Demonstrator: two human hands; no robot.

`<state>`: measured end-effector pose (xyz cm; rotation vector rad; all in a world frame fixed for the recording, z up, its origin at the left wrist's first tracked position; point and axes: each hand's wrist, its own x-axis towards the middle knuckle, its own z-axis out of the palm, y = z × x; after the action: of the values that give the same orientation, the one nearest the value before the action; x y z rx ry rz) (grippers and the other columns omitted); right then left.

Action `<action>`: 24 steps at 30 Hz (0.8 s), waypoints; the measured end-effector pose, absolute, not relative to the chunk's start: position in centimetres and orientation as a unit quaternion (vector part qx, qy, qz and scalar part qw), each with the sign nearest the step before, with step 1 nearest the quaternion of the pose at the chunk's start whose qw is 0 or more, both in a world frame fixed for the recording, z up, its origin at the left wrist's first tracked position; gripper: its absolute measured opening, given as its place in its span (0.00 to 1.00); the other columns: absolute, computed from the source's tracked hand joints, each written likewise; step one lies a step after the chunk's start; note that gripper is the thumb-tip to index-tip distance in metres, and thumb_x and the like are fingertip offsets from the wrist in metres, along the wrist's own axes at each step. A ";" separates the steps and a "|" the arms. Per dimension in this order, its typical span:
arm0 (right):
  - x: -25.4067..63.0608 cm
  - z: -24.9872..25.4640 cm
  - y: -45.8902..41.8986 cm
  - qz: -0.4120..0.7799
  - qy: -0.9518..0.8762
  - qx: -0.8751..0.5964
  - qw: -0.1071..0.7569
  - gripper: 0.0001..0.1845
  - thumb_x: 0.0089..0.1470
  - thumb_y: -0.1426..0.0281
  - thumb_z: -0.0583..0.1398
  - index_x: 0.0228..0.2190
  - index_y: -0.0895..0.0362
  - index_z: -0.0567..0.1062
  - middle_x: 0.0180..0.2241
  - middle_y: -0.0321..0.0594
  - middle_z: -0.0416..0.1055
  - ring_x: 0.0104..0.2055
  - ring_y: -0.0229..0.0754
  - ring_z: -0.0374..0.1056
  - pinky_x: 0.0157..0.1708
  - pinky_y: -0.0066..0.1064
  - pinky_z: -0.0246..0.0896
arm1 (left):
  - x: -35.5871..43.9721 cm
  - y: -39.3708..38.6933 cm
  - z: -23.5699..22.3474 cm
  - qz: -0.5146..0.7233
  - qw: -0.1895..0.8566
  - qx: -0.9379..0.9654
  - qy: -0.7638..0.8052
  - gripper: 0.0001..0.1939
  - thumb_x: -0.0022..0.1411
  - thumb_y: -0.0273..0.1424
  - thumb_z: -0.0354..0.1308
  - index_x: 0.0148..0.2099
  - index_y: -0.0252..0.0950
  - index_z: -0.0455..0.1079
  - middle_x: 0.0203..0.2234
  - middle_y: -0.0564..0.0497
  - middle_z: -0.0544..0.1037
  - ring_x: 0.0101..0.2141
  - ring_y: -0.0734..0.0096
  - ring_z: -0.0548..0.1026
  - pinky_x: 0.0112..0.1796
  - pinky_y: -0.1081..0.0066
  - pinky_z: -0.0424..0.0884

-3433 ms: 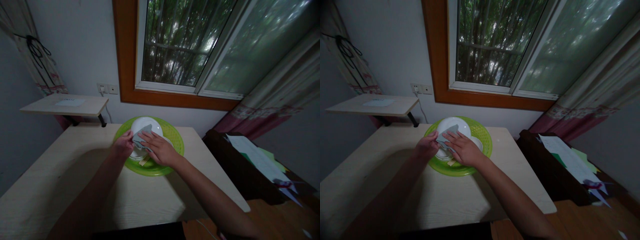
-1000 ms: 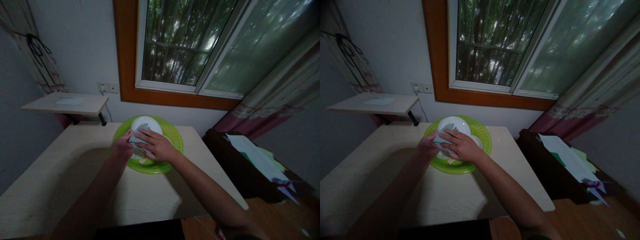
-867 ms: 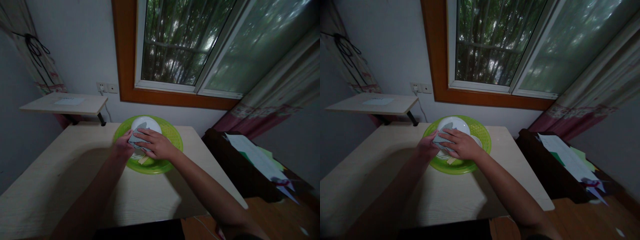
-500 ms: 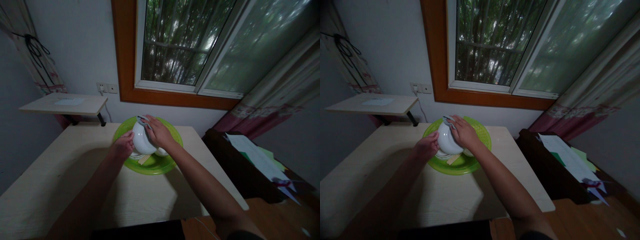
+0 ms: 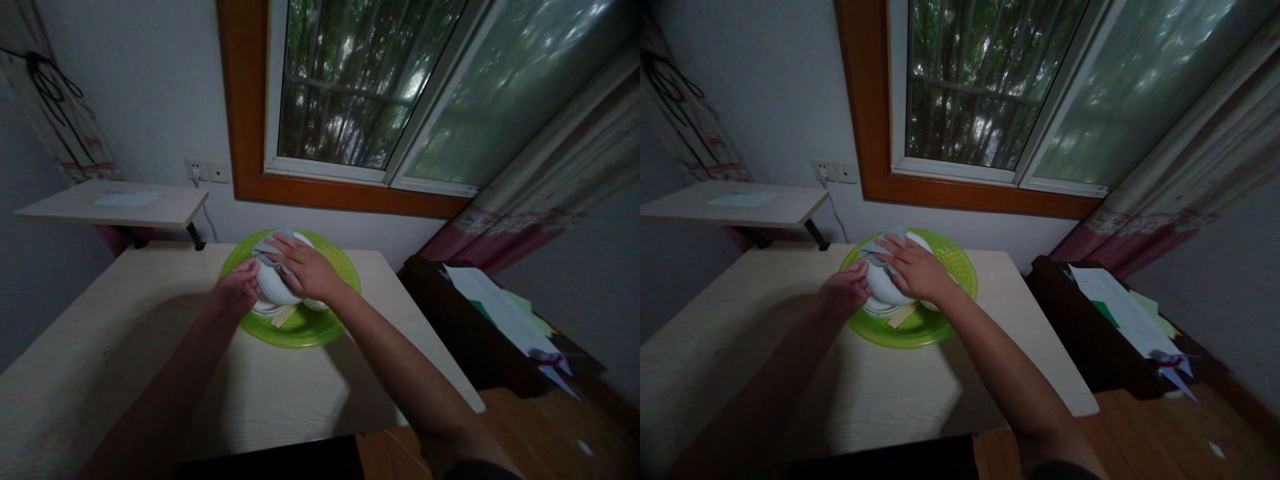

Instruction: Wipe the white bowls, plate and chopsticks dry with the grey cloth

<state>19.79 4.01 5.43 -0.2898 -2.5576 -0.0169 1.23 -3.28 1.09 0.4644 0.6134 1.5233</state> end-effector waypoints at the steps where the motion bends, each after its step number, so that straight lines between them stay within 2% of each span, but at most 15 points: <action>1: 20.0 5.2 4.5 0.003 -0.944 -0.143 0.297 0.26 0.67 0.68 0.51 0.64 0.51 0.63 0.69 0.39 0.53 0.73 0.45 0.45 0.70 0.51 0.46 | 1.1 -3.4 1.2 0.677 0.651 0.198 0.281 0.23 0.60 0.20 0.59 0.58 0.37 0.69 0.38 0.47 0.82 0.38 0.69 0.82 0.42 0.74 0.78; 5: 21.4 3.8 5.6 0.042 -0.913 -0.226 0.338 0.25 0.69 0.67 0.50 0.64 0.54 0.64 0.69 0.43 0.52 0.72 0.46 0.48 0.69 0.50 0.50 | 0.5 -3.8 1.7 0.695 0.620 0.161 0.326 0.26 0.61 0.20 0.57 0.61 0.36 0.67 0.41 0.46 0.82 0.38 0.69 0.82 0.41 0.75 0.77; 10: 22.8 2.4 3.5 0.048 -0.945 -0.159 0.280 0.25 0.69 0.69 0.50 0.64 0.54 0.64 0.69 0.42 0.52 0.72 0.45 0.45 0.69 0.50 0.50 | 0.0 -3.7 1.7 0.722 0.591 0.130 0.336 0.23 0.64 0.19 0.54 0.60 0.37 0.68 0.40 0.47 0.83 0.39 0.71 0.81 0.42 0.76 0.77; 16: 21.6 3.9 1.8 0.018 -0.965 -0.099 0.241 0.26 0.69 0.68 0.49 0.66 0.53 0.60 0.70 0.40 0.49 0.73 0.43 0.42 0.70 0.49 0.46 | 0.8 -3.8 2.3 0.715 0.603 0.132 0.327 0.20 0.65 0.20 0.53 0.59 0.34 0.68 0.38 0.45 0.82 0.37 0.69 0.82 0.42 0.72 0.79; 20: 20.7 4.5 3.3 -0.011 -0.952 -0.152 0.264 0.27 0.69 0.67 0.51 0.66 0.56 0.59 0.71 0.43 0.47 0.73 0.46 0.41 0.71 0.51 0.44 | 0.9 -4.0 2.4 0.708 0.612 0.145 0.321 0.18 0.65 0.20 0.53 0.56 0.33 0.70 0.40 0.44 0.82 0.38 0.68 0.82 0.41 0.74 0.78; 24: 21.3 3.5 4.5 -0.007 -0.925 -0.235 0.298 0.26 0.69 0.65 0.51 0.65 0.58 0.62 0.70 0.48 0.49 0.73 0.48 0.44 0.69 0.50 0.49 | 0.1 -4.2 2.1 0.718 0.601 0.130 0.327 0.22 0.62 0.18 0.54 0.58 0.35 0.69 0.38 0.47 0.83 0.35 0.73 0.82 0.37 0.78 0.78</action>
<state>21.27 4.51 3.51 -0.6249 -2.4588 -0.0179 0.08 -4.15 2.15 0.3014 0.7577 1.6634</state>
